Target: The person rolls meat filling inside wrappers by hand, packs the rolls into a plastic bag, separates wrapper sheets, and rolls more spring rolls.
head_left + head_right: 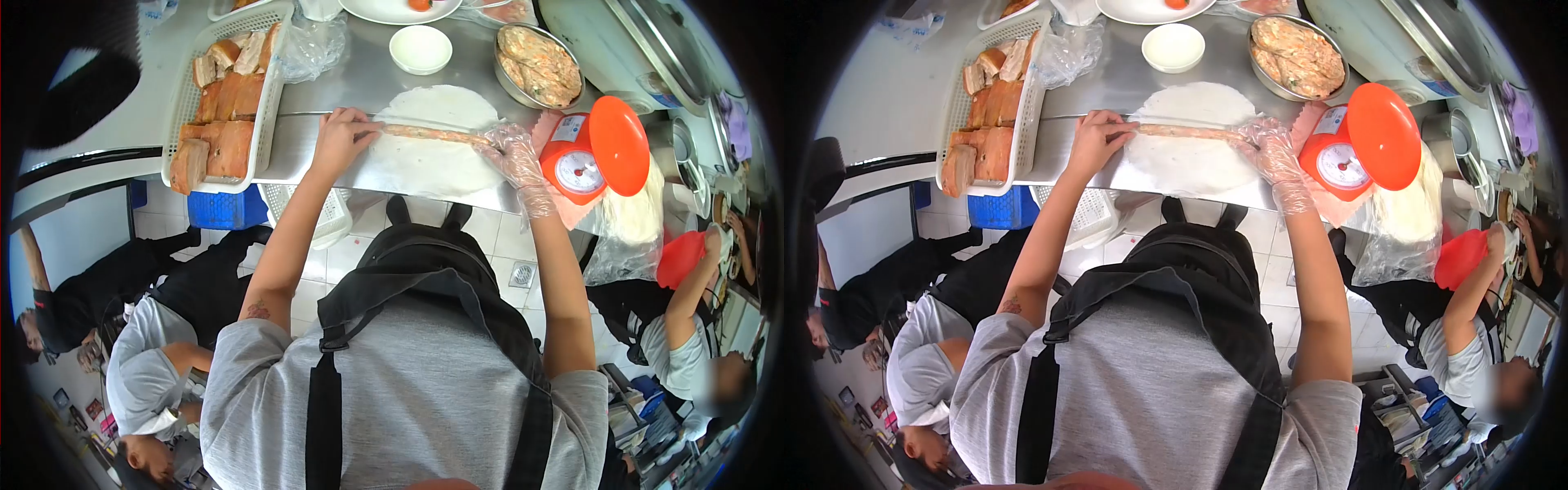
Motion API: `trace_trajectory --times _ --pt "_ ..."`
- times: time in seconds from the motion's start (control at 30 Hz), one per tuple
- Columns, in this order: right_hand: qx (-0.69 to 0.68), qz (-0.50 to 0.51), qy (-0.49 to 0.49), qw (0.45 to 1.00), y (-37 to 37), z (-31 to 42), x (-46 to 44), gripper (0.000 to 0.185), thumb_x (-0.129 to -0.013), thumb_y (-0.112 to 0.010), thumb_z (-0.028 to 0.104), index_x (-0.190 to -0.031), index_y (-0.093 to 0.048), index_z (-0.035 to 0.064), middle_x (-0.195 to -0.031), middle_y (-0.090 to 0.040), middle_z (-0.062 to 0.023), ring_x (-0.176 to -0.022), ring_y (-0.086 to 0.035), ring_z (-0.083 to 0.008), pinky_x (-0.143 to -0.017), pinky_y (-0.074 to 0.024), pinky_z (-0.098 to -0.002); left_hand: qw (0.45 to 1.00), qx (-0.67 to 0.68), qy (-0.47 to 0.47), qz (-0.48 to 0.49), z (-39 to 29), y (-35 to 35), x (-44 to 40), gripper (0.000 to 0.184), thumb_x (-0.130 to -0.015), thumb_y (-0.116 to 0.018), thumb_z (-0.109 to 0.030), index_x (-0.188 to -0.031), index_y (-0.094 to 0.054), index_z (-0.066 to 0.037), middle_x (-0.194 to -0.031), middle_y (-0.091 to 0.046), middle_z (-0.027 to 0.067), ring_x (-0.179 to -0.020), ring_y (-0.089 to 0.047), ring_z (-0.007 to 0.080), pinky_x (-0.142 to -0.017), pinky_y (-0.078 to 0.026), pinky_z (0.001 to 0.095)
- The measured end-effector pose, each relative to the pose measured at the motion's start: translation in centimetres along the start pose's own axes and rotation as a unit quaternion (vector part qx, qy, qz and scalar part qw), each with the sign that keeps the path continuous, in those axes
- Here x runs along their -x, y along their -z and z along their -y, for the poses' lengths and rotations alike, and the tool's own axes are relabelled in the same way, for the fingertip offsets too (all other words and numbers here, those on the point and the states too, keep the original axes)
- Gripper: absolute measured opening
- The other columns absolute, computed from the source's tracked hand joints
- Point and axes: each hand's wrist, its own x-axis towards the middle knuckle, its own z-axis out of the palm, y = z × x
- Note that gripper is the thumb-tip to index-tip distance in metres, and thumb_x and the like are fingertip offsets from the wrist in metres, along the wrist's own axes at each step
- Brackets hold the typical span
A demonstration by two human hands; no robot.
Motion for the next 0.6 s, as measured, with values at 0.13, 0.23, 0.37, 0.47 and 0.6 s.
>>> trace_trajectory --times 0.13,0.23,0.37,0.47,0.6 --pt "-0.042 0.004 -0.049 0.998 1.3 -1.1 0.8 0.027 -0.082 -0.074 0.029 -0.103 -0.076 0.0122 -0.105 -0.069 -0.0144 -0.102 -0.062 -0.0348 -0.097 -0.0457 -0.046 1.0 -0.007 -0.008 -0.018 -1.9 0.1 -1.6 0.039 -0.079 -0.078 -0.024 -0.118 -0.074 -0.022 -0.104 -0.064 0.0024 -0.107 -0.056 0.0241 -0.095 -0.038 0.0417" --pt "-0.037 -0.001 -0.047 0.998 1.5 -0.7 0.5 0.027 -0.08 -0.075 0.026 -0.102 -0.076 0.0097 -0.105 -0.07 -0.0153 -0.103 -0.061 -0.035 -0.097 -0.0452 -0.0462 0.994 0.028 -0.093 -0.056 -6.0 -1.5 -3.7 0.042 -0.08 -0.076 -0.024 -0.122 -0.071 -0.023 -0.107 -0.064 0.0053 -0.109 -0.056 0.0266 -0.096 -0.038 0.0428" --pt "-0.069 -0.001 -0.08 0.994 4.0 0.6 0.4 0.027 -0.08 -0.074 0.025 -0.1 -0.076 0.0063 -0.095 -0.07 -0.0171 -0.095 -0.063 -0.0356 -0.087 -0.0485 -0.0464 0.984 0.085 -0.155 -0.009 -11.8 -5.2 -6.4 0.034 -0.079 -0.077 -0.028 -0.113 -0.075 -0.022 -0.103 -0.065 0.0007 -0.105 -0.057 0.0235 -0.092 -0.039 0.0409" --pt "-0.107 0.061 -0.138 0.983 4.5 -0.6 0.9 0.028 -0.081 -0.074 0.027 -0.098 -0.076 0.0055 -0.086 -0.069 -0.018 -0.087 -0.065 -0.0362 -0.08 -0.0499 -0.0468 0.979 0.103 -0.176 0.014 -12.6 -8.4 -7.3 0.028 -0.078 -0.078 -0.03 -0.105 -0.078 -0.023 -0.1 -0.064 -0.0019 -0.1 -0.057 0.0217 -0.09 -0.039 0.0398" --pt "-0.124 0.037 -0.165 0.978 4.1 0.4 0.8 0.027 -0.083 -0.072 0.028 -0.098 -0.076 0.0062 -0.084 -0.069 -0.0187 -0.084 -0.064 -0.0373 -0.079 -0.0506 -0.0463 0.978 0.093 -0.181 0.037 -13.2 -9.3 -8.3 0.025 -0.076 -0.079 -0.032 -0.1 -0.079 -0.025 -0.097 -0.063 -0.0025 -0.098 -0.056 0.0211 -0.09 -0.038 0.039"
